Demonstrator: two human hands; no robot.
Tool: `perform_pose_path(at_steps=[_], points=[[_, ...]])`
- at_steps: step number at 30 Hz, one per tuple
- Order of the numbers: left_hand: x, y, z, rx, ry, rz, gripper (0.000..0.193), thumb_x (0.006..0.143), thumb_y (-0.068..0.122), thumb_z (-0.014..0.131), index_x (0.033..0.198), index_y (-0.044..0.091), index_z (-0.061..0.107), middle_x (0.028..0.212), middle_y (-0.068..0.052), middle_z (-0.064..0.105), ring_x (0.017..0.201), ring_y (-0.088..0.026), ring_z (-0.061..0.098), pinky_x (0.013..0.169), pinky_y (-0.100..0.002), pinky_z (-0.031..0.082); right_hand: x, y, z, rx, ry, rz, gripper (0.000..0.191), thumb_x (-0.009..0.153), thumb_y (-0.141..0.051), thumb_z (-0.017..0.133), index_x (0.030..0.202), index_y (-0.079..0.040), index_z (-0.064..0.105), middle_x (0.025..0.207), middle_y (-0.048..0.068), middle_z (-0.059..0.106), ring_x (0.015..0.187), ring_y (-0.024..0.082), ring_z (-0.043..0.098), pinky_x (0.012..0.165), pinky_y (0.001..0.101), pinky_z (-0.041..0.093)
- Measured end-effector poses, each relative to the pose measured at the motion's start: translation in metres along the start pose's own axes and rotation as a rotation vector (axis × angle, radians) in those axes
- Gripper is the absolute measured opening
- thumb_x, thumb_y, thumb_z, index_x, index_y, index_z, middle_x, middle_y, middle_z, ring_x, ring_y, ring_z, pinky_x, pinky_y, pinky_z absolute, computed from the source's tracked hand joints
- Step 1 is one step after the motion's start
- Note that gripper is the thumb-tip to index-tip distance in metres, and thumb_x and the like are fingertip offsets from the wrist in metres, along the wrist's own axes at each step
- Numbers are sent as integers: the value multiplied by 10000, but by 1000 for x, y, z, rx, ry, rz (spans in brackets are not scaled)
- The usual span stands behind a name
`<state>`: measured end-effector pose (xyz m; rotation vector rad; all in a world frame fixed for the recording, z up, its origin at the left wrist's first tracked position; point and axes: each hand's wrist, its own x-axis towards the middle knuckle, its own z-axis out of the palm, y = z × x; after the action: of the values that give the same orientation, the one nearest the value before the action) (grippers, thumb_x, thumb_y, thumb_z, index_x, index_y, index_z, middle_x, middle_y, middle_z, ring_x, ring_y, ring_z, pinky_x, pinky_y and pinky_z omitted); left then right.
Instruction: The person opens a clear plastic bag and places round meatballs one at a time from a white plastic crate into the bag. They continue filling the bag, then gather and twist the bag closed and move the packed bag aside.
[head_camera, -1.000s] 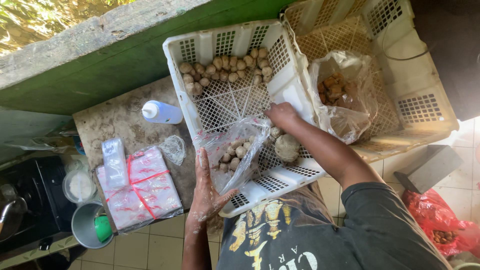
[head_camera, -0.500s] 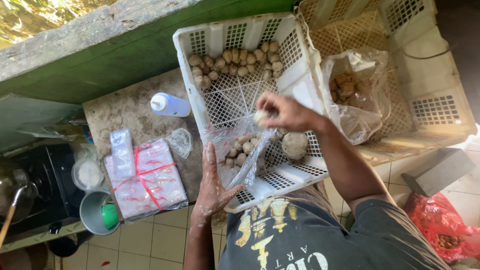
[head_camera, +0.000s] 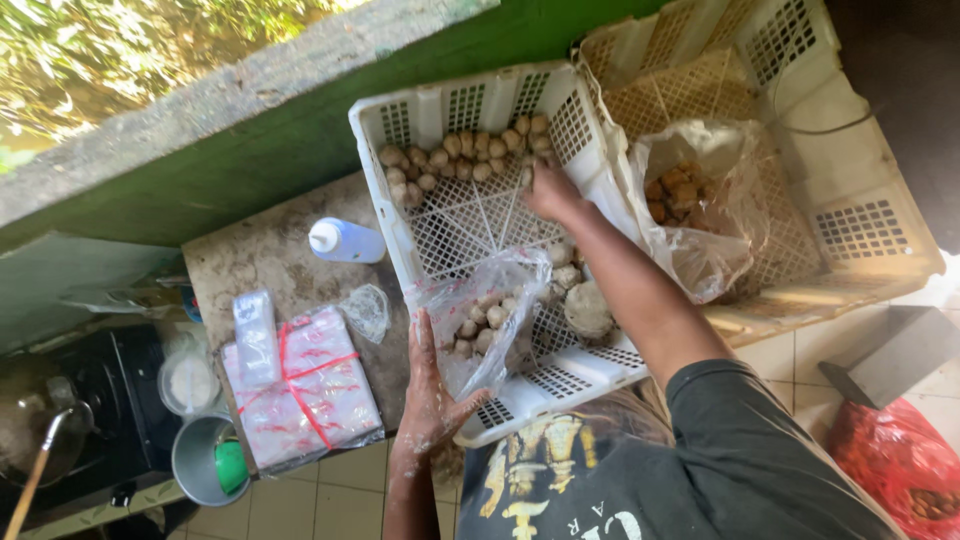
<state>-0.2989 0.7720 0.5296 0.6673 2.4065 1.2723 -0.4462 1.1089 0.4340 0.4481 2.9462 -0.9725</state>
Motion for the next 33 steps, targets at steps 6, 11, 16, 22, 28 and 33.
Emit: perform_pose_path(at_steps=[6, 11, 16, 22, 28, 33], points=[[3, 8, -1, -40, 11, -42, 1414, 604, 284, 964, 1635, 144, 6, 1705, -248, 72, 1575, -407, 151, 1229, -493, 238, 13, -14, 24, -83, 25, 173, 578, 918, -153, 615, 1441, -8, 416, 1395, 293, 515, 1285, 455, 528, 1043, 499, 474], [4, 4, -1, -7, 4, -121, 1393, 608, 232, 940, 1632, 188, -4, 1690, -257, 83, 1562, -409, 178, 1214, -491, 279, 10, -30, 18, -185, 83, 166, 588, 963, -100, 578, 1518, -61, 388, 1381, 281, 552, 1277, 457, 562, 1032, 505, 513], [1, -2, 0, -41, -4, -78, 1394, 611, 210, 937, 1644, 171, 3, 1704, -273, 68, 1574, -417, 173, 1227, -501, 263, 2, -22, 10, -10, -123, 283, 778, 845, -170, 669, 1525, -72, 303, 1369, 293, 526, 1226, 452, 563, 1010, 508, 494], [4, -6, 2, -26, 4, 7, 1420, 575, 240, 961, 1632, 120, 21, 1688, -268, 99, 1568, -416, 154, 1228, -494, 230, 2, 7, 19, -16, -6, 131, 628, 892, -172, 637, 1495, -117, 468, 1310, 269, 638, 1143, 466, 639, 986, 533, 529], [5, -7, 1, -37, 13, 46, 1427, 580, 236, 975, 1630, 109, 18, 1683, -271, 86, 1567, -414, 135, 1230, -497, 213, -8, 25, 29, 19, -46, 99, 636, 894, -346, 717, 1448, -112, 509, 1196, 292, 665, 1103, 474, 637, 972, 533, 521], [5, 2, -3, -75, 4, 4, 1408, 567, 139, 947, 1627, 138, 20, 1693, -248, 87, 1572, -391, 146, 1224, -487, 238, -14, 19, 41, 21, -42, -83, 666, 927, -388, 688, 1452, -30, 488, 1139, 312, 669, 1049, 484, 653, 916, 554, 531]])
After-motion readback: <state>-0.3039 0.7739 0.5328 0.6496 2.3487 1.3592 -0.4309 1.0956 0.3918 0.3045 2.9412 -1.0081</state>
